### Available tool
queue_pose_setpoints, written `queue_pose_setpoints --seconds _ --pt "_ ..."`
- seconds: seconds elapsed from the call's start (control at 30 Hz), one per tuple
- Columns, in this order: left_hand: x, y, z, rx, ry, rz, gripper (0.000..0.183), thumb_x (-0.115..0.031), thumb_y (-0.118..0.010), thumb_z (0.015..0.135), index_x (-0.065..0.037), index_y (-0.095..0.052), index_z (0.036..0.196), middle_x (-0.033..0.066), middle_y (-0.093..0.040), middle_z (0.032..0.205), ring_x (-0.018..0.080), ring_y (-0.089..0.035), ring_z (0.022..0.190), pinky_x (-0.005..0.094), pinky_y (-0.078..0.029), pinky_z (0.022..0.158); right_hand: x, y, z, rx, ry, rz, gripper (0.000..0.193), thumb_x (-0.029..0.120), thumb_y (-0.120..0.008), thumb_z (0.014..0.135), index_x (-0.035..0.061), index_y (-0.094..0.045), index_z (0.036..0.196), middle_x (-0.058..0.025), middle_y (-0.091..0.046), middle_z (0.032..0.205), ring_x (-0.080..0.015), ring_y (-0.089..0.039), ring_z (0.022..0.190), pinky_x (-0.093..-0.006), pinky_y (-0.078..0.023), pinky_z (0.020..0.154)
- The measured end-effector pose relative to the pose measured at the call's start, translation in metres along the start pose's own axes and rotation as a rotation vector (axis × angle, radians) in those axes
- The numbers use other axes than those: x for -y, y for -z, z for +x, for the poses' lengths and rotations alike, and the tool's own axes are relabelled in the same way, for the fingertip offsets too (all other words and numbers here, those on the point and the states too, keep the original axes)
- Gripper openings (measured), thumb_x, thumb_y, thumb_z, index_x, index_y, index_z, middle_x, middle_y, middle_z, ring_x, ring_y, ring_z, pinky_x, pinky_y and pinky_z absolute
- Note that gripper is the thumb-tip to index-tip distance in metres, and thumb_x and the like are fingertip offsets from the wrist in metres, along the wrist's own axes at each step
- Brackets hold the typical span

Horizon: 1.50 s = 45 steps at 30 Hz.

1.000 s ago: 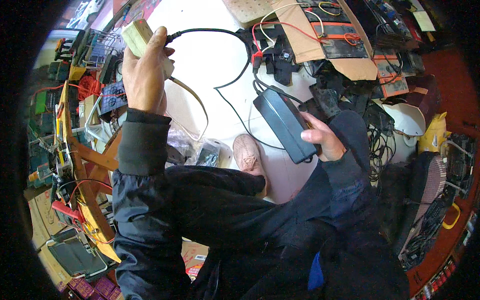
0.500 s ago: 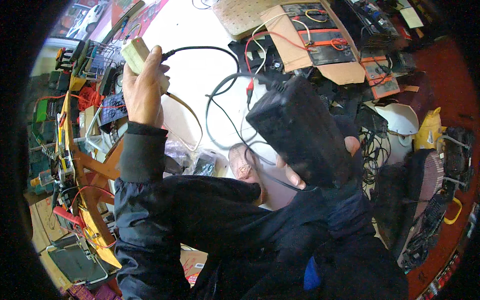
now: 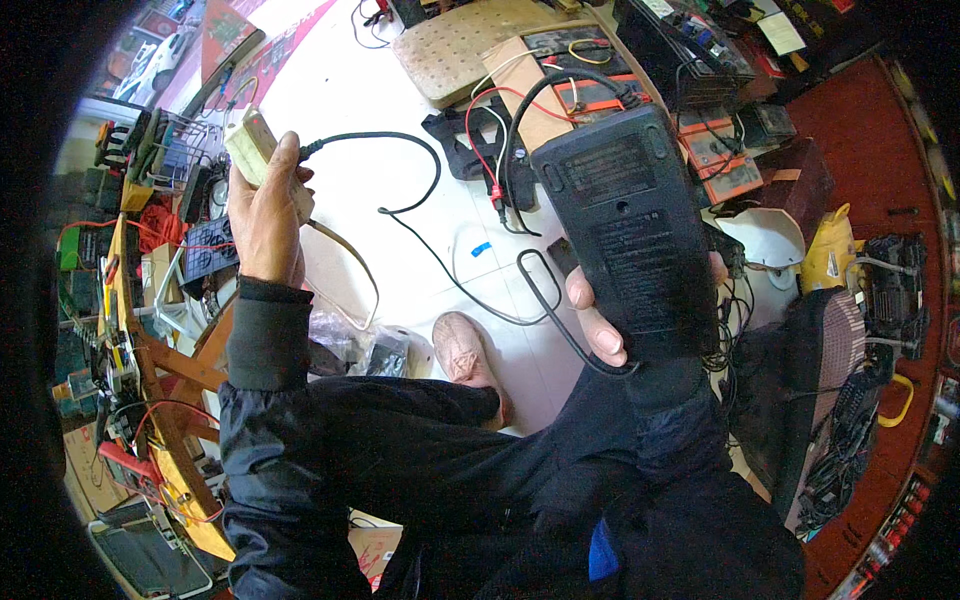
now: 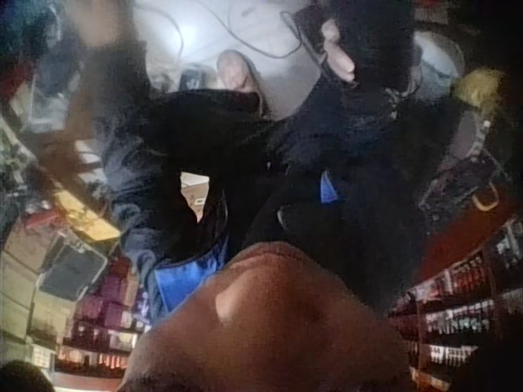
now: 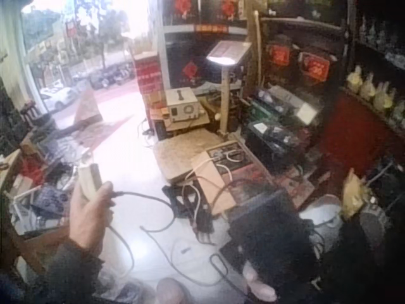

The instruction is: The person uses a multimeter to test a small cylindrical battery, then retrieves a black power bank from a cardboard box and connects it to a power source. The person continues to connect and test various cables and adapters on the floor.

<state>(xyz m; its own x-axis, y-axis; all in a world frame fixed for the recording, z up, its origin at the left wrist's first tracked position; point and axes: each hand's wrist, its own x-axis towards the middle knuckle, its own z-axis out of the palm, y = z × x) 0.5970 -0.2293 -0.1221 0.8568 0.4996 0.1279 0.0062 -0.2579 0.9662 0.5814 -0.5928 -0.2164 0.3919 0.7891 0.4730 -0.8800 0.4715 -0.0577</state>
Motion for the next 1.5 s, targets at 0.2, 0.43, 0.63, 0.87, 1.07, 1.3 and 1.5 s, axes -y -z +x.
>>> queue_pose_setpoints --seconds 0.2,0.43,0.63,0.87,1.07,1.3,1.5 --pt "-0.001 0.001 -0.001 0.008 -0.014 -0.012 0.049 -0.035 -0.072 0.099 -0.001 -0.054 0.129 0.0062 -0.061 0.102 0.0147 -0.063 0.090 0.0309 -0.052 0.076 0.000 -0.010 0.005 -0.005 0.004 -0.051 0.100 0.041 -0.067 0.100 0.0035 -0.004 0.168 -0.0356 -0.044 0.152 -0.0460 -0.064 0.113 -0.0534 -0.054 0.085" --pt "0.000 0.002 0.000 0.000 0.001 0.005 0.047 -0.034 -0.072 0.100 -0.001 -0.054 0.128 0.0061 -0.061 0.101 0.0146 -0.062 0.088 0.0307 -0.052 0.074 -0.012 -0.012 0.005 -0.136 0.100 -0.140 0.112 0.040 -0.088 0.085 -0.0035 -0.019 0.162 -0.0352 -0.046 0.147 -0.0438 -0.061 0.119 -0.0488 -0.055 0.087" --pt "-0.001 0.002 0.000 0.012 0.001 -0.043 0.046 -0.034 -0.072 0.101 -0.001 -0.055 0.127 0.0064 -0.062 0.102 0.0150 -0.062 0.088 0.0302 -0.052 0.074 -0.027 -0.003 -0.003 -0.650 0.065 -0.438 0.118 0.049 -0.093 0.070 -0.0094 -0.034 0.154 -0.0329 -0.057 0.133 -0.0403 -0.069 0.104 -0.0461 -0.061 0.082" --pt "0.000 0.004 0.001 -0.010 0.000 -0.094 0.041 -0.035 -0.072 0.102 -0.004 -0.057 0.122 0.0048 -0.062 0.101 0.0144 -0.063 0.087 0.0298 -0.052 0.072 -0.057 0.086 -0.010 -1.166 -0.274 -1.340 0.105 0.024 -0.092 0.072 -0.0057 -0.035 0.156 -0.0142 -0.062 0.134 -0.0215 -0.061 0.121 -0.0329 -0.048 0.105" --pt "-0.002 0.009 -0.002 -0.022 0.019 -0.131 0.041 -0.037 -0.073 0.101 -0.005 -0.058 0.121 0.0035 -0.062 0.099 0.0136 -0.063 0.085 0.0295 -0.052 0.070 -0.076 0.181 -0.008 -1.315 -0.374 -1.848 0.108 0.034 -0.091 0.067 -0.0035 -0.037 0.153 -0.0280 -0.059 0.139 -0.0388 -0.060 0.128 -0.0429 -0.047 0.109" --pt "0.001 0.017 -0.006 0.029 0.097 -0.072 0.056 -0.050 -0.068 0.101 -0.001 -0.057 0.126 0.0060 -0.060 0.097 0.0159 -0.064 0.081 0.0289 -0.051 0.069 -0.073 0.247 -0.023 -1.456 -0.464 -1.966 0.107 0.033 -0.087 0.067 -0.0013 -0.035 0.154 -0.0294 -0.054 0.142 -0.0448 -0.054 0.131 -0.0477 -0.045 0.112" --pt "0.009 0.019 -0.007 0.174 0.221 -0.033 0.065 -0.067 -0.058 0.101 -0.003 -0.053 0.107 0.0098 -0.058 0.091 0.0176 -0.067 0.078 0.0281 -0.051 0.060 -0.042 0.250 -0.014 -1.547 -0.413 -1.962 0.092 0.041 -0.085 0.080 -0.0036 -0.041 0.147 -0.0265 -0.056 0.139 -0.0403 -0.057 0.126 -0.0472 -0.045 0.111"
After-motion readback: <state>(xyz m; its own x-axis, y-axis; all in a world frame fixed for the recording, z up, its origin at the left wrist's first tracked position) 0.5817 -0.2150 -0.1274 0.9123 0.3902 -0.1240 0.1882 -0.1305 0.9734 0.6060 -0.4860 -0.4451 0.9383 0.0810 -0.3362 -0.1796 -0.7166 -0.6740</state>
